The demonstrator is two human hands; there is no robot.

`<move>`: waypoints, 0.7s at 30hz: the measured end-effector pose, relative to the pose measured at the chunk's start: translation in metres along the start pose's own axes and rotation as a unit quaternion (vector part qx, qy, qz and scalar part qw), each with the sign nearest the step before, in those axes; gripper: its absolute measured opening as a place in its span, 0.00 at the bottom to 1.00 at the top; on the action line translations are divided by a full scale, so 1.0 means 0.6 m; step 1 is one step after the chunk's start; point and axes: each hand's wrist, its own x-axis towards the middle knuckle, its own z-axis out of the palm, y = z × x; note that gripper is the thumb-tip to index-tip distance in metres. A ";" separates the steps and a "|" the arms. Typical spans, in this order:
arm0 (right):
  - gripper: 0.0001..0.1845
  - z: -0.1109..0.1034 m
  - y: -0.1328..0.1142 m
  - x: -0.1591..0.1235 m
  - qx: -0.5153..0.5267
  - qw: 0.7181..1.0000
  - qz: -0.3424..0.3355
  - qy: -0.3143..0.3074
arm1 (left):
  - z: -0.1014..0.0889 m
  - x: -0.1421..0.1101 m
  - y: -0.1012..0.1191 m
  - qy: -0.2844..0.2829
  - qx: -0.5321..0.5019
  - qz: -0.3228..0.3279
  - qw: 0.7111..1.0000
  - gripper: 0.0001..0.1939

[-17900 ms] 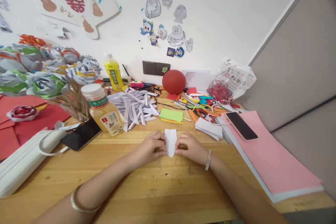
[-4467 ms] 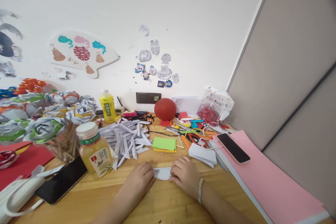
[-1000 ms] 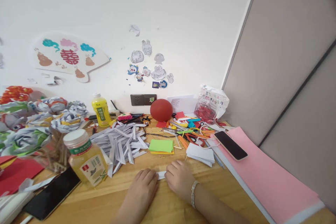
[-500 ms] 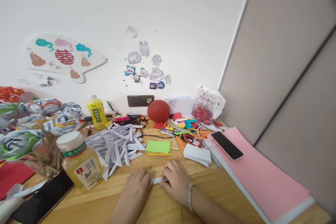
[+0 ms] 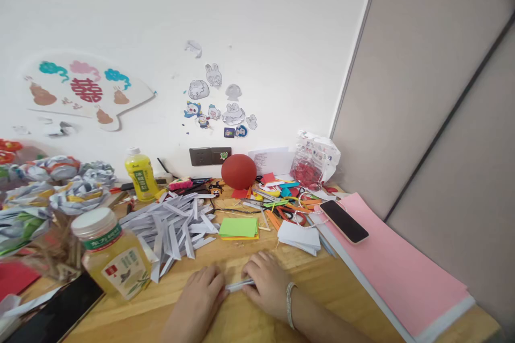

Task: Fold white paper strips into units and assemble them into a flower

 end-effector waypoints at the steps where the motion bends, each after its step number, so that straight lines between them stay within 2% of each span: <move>1: 0.05 0.001 0.000 0.001 0.005 1.000 0.004 0.003 | 0.001 0.000 0.002 0.007 0.003 0.001 1.000 0.09; 6: 0.04 0.008 0.005 0.001 0.040 0.998 0.043 0.011 | -0.011 0.001 0.012 0.036 0.010 0.054 0.998 0.08; 9: 0.03 0.007 0.007 -0.001 0.043 0.998 0.041 0.008 | -0.020 0.001 0.017 0.047 0.003 0.074 0.996 0.09; 12: 0.06 0.003 0.004 -0.004 0.067 0.997 0.036 0.026 | -0.020 -0.003 0.019 0.049 -0.012 0.064 0.997 0.09; 15: 0.12 -0.002 0.001 -0.007 0.134 0.989 0.042 0.049 | -0.015 -0.007 0.018 0.057 -0.034 0.032 0.997 0.08; 18: 0.10 -0.007 0.001 -0.007 0.249 0.966 0.056 0.049 | -0.014 -0.008 0.018 0.067 -0.047 0.009 0.997 0.09; 21: 0.07 -0.012 0.002 -0.004 0.390 0.918 0.063 0.040 | -0.017 -0.007 0.021 0.074 -0.053 -0.005 0.996 0.11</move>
